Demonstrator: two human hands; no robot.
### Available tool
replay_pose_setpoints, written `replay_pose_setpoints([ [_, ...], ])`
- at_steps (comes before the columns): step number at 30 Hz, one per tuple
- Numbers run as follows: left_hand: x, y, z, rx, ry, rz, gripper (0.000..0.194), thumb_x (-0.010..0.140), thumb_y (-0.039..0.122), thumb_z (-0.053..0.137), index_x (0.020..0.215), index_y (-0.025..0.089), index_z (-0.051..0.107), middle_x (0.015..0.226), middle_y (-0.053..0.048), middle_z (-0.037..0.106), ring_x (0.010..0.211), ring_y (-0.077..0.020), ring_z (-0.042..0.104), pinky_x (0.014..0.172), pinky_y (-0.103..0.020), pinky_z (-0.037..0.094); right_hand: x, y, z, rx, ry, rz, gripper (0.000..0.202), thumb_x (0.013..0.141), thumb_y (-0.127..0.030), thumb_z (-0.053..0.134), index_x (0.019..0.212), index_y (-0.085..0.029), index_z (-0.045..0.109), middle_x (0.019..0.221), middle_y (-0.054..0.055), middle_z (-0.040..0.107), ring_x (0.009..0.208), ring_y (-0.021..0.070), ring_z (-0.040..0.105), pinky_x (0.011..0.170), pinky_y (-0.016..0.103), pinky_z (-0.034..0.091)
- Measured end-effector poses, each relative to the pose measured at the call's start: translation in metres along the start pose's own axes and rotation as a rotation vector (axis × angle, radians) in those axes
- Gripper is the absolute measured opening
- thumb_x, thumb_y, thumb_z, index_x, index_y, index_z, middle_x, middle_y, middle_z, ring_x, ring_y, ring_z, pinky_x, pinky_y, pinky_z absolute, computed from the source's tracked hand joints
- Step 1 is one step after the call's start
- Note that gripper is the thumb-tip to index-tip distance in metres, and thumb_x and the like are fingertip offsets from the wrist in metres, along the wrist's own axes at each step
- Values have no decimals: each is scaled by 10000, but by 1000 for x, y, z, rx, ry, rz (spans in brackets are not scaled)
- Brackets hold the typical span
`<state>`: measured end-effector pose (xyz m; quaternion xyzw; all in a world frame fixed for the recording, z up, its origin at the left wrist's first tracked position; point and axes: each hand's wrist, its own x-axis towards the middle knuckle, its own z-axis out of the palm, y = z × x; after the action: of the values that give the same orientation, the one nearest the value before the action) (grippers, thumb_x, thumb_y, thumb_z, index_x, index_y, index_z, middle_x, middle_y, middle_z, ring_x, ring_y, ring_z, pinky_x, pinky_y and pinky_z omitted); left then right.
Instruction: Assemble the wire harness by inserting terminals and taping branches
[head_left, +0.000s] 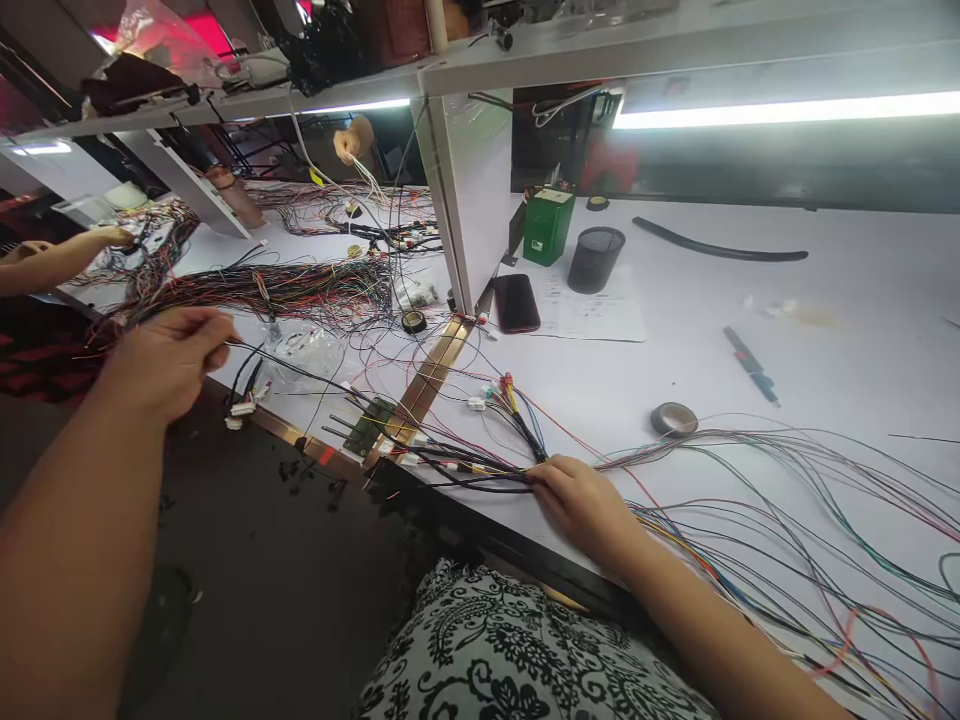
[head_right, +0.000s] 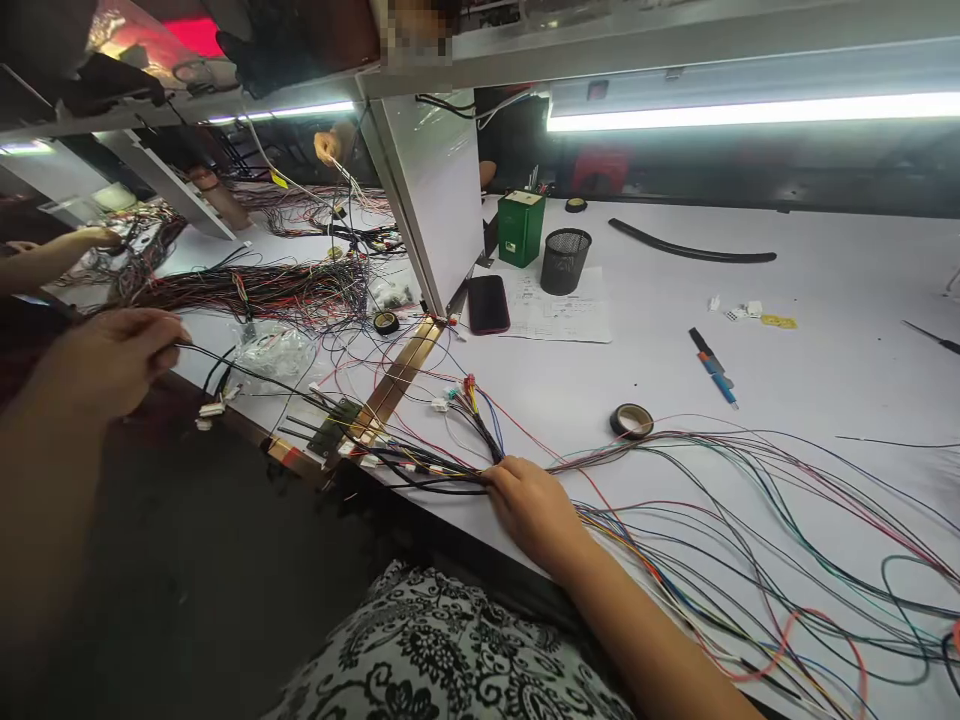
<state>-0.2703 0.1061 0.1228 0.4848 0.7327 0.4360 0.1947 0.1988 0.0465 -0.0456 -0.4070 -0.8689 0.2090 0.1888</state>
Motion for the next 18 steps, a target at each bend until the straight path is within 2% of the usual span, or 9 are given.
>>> replay_pose_setpoints([
  [2,5,-20,-4,-21,-87,-99,336,715,367,748,872,121,582,736,23,567,554,-44,391,494,-166,293,-1,5,4,25,30,16,271,932,-143,426,1083,-210,641,1000,76,652,837,171,635,726,290,518],
  [4,8,-37,-11,-86,-137,-179,331,715,333,760,914,123,597,763,23,589,568,-46,395,505,-163,303,-3,8,6,-6,54,10,320,917,-105,406,1086,-223,652,1044,77,641,814,161,633,686,275,509],
  [6,8,-49,-16,-161,-161,-205,334,725,314,762,948,128,595,783,23,599,580,-48,402,514,-164,312,-5,10,6,-83,59,-16,346,892,-69,419,1089,-222,659,1001,74,646,809,174,617,672,284,495],
  [10,8,-60,-15,-227,-164,-219,351,709,282,782,956,128,587,791,21,608,568,-47,419,495,-171,303,-6,13,3,-207,52,-121,294,891,-103,489,1101,-209,664,852,66,649,777,204,575,686,327,475],
  [14,11,-70,-8,-244,-161,-253,414,653,326,811,945,137,587,749,21,613,524,-50,411,460,-184,292,-5,19,1,-165,21,-237,387,915,-111,422,1233,-227,608,986,78,667,818,195,590,728,327,501],
  [18,2,-81,-2,-257,-173,-301,454,581,385,831,885,140,599,715,5,614,465,-50,395,412,-190,266,-18,31,3,-146,-43,-243,485,910,-91,372,1331,-261,543,1026,73,661,831,196,600,755,335,523],
])
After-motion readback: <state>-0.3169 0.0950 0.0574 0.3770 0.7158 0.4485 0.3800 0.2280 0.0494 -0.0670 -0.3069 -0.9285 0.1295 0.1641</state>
